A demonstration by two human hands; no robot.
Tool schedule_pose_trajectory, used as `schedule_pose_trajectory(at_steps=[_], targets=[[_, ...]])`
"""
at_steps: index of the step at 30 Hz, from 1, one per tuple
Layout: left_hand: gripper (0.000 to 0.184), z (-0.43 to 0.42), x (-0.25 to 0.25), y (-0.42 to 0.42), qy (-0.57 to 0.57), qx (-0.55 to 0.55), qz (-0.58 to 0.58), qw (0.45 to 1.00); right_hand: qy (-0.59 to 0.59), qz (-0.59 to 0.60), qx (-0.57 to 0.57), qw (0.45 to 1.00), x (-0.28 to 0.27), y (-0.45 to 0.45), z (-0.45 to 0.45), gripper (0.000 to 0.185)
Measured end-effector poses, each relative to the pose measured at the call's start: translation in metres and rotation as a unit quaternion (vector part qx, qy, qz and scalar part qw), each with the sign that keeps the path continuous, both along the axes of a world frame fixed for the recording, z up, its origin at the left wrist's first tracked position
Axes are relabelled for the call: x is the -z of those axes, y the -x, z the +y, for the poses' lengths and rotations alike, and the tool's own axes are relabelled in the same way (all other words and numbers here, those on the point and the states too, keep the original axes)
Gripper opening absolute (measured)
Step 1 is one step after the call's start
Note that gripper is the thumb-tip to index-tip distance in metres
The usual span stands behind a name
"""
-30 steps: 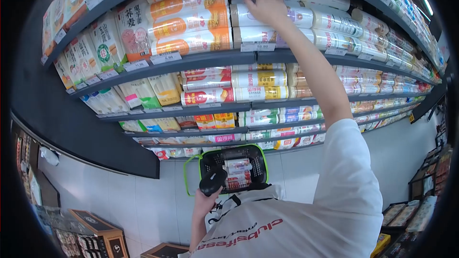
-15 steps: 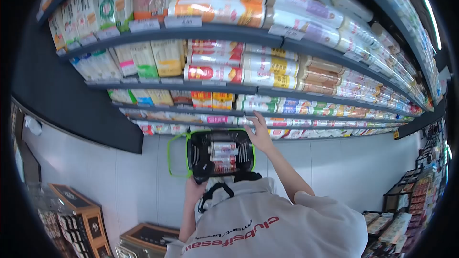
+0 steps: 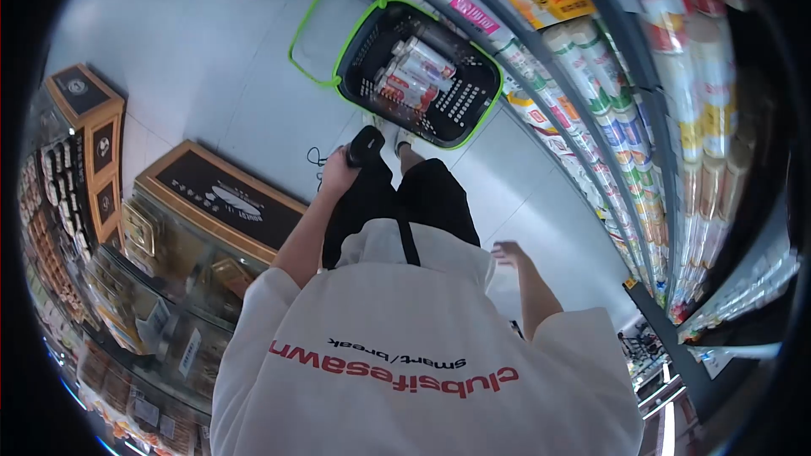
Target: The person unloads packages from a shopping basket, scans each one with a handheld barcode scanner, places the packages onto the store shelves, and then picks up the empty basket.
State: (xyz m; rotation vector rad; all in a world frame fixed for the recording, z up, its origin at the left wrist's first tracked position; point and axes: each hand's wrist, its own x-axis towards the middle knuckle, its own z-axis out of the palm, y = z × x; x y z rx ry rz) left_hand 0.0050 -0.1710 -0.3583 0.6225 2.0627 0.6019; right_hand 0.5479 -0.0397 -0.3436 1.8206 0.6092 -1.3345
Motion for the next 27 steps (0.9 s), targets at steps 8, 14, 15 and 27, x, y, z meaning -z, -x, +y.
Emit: schedule_pose_trajectory(at_steps=[8,14,15,27], targets=[[0.033,0.022,0.126,-0.036,-0.032,0.003,0.041,0.999,-0.270,0.272,-0.190,0.904,0.195,0.209,0.173,0.034],[0.041,0.005,0.188,-0.064,0.006,0.103,0.068,0.992,-0.224,0.290,-0.545,0.754,0.370,0.358,0.242,0.048],[0.043,0.006,0.189,-0.066,0.024,0.108,0.070,0.991,-0.249,0.309,-0.588,0.705,0.428,0.362,0.252,0.055],[0.037,0.023,0.201,-0.051,0.052,0.003,0.081,0.995,-0.195,0.244,-0.872,0.377,0.560,0.503,0.203,0.051]])
